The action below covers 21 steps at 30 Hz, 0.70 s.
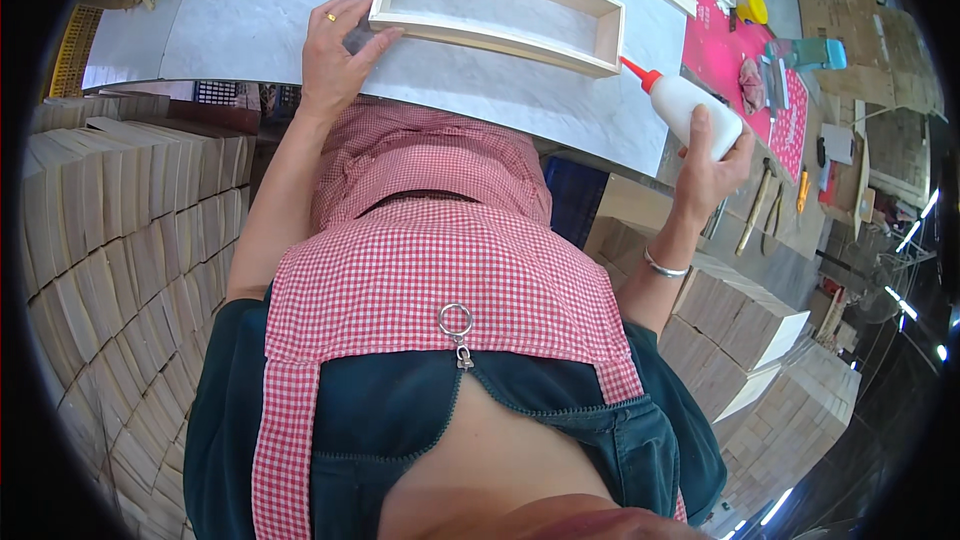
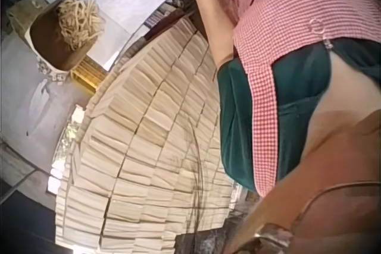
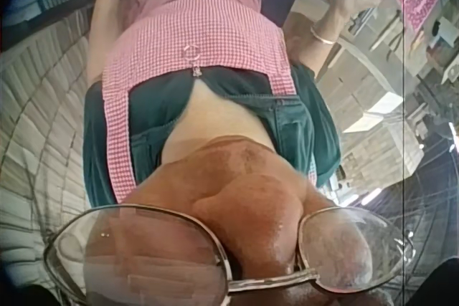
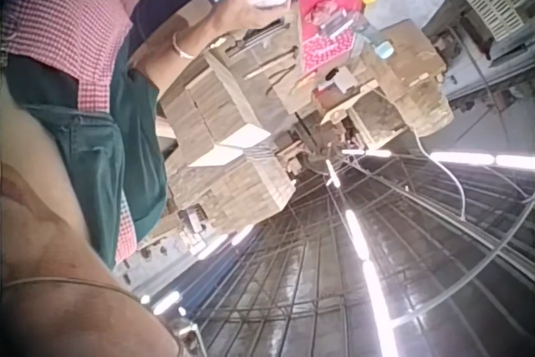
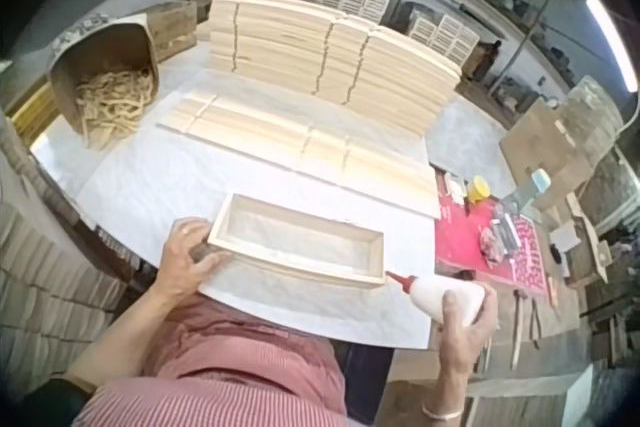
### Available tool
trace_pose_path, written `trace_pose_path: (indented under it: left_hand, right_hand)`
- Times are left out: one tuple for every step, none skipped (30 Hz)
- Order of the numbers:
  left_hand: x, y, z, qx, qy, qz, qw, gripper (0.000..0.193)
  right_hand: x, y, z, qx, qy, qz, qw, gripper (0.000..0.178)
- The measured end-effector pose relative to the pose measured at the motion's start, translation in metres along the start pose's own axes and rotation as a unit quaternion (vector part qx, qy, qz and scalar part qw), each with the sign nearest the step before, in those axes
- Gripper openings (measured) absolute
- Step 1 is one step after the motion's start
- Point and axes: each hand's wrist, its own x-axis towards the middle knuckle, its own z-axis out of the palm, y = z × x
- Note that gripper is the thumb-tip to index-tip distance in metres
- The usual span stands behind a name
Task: Assembling small wooden boxes using a pneumatic nail gun and wood glue.
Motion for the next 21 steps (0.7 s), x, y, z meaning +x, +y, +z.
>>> trace_pose_path:
  left_hand:
    - [-0.001,-0.001,0.0,0.001,0.0,-0.002,1.0,0.053]
    - [-0.001,-0.002,0.0,0.002,0.001,0.006,1.0,0.053]
    - [-0.001,-0.003,0.0,0.004,0.002,0.013,1.0,0.053]
    - [-0.002,-0.004,-0.001,0.008,0.004,0.019,1.0,0.053]
    - [-0.002,-0.006,-0.002,0.014,0.007,0.024,1.0,0.054]
    - [-0.001,-0.005,-0.002,0.014,0.005,0.016,1.0,0.054]
    - [0.001,-0.003,0.001,0.016,0.003,0.008,1.0,0.054]
    - [0.0,-0.003,0.002,0.026,0.009,-0.001,1.0,0.054]
    - [0.001,-0.002,0.005,0.029,0.013,0.006,0.999,0.054]
    - [0.001,-0.002,0.005,0.031,0.018,0.013,0.999,0.053]
    - [0.0,-0.001,0.005,0.04,0.024,0.007,0.999,0.053]
    - [0.0,-0.001,0.005,0.045,0.024,0.007,0.999,0.053]
    - [-0.001,-0.001,0.006,0.047,0.022,0.007,0.999,0.053]
    - [-0.001,0.0,0.005,0.048,0.02,0.009,0.999,0.053]
    - [-0.002,-0.001,0.004,0.048,0.017,0.01,0.999,0.053]
    - [-0.002,-0.001,0.004,0.049,0.017,0.009,0.999,0.053]
    - [-0.002,-0.001,0.004,0.045,0.019,0.011,0.999,0.053]
    - [-0.001,-0.001,0.004,0.043,0.021,0.012,0.999,0.053]
    - [-0.001,-0.001,0.004,0.039,0.022,0.014,0.999,0.053]
    - [-0.001,-0.002,0.004,0.036,0.023,0.017,0.999,0.053]
    - [-0.001,-0.003,0.003,0.036,0.024,0.015,0.999,0.053]
  right_hand:
    - [-0.003,-0.002,-0.003,0.0,-0.002,0.0,1.0,0.043]
    - [-0.005,-0.006,-0.005,0.014,-0.009,0.024,1.0,0.043]
    - [-0.007,-0.01,-0.005,0.029,-0.018,0.047,0.998,0.043]
    - [-0.008,-0.015,-0.004,0.045,-0.028,0.07,0.996,0.043]
    - [-0.009,-0.019,-0.001,0.062,-0.039,0.093,0.993,0.043]
    - [-0.013,-0.023,0.008,0.068,-0.047,0.094,0.992,0.043]
    - [-0.019,-0.028,0.019,0.108,-0.068,0.093,0.987,0.043]
    - [-0.026,-0.037,0.033,0.147,-0.093,0.091,0.981,0.044]
    - [-0.034,-0.045,0.047,0.186,-0.116,0.089,0.972,0.045]
    - [-0.041,-0.054,0.06,0.226,-0.138,0.088,0.96,0.045]
    - [-0.049,-0.063,0.074,0.222,-0.16,0.076,0.959,0.046]
    - [-0.055,-0.072,0.088,0.218,-0.182,0.063,0.957,0.046]
    - [-0.06,-0.082,0.1,0.22,-0.188,0.062,0.955,0.046]
    - [-0.063,-0.091,0.11,0.243,-0.207,0.06,0.946,0.047]
    - [-0.065,-0.097,0.119,0.265,-0.225,0.057,0.936,0.048]
    - [-0.066,-0.1,0.127,0.266,-0.226,0.057,0.935,0.048]
    - [-0.067,-0.101,0.134,0.255,-0.226,0.035,0.94,0.048]
    - [-0.067,-0.102,0.142,0.245,-0.226,0.013,0.943,0.047]
    - [-0.068,-0.103,0.147,0.234,-0.226,-0.01,0.946,0.047]
    - [-0.068,-0.102,0.149,0.222,-0.224,-0.032,0.948,0.047]
    - [-0.069,-0.101,0.15,0.222,-0.226,-0.032,0.948,0.047]
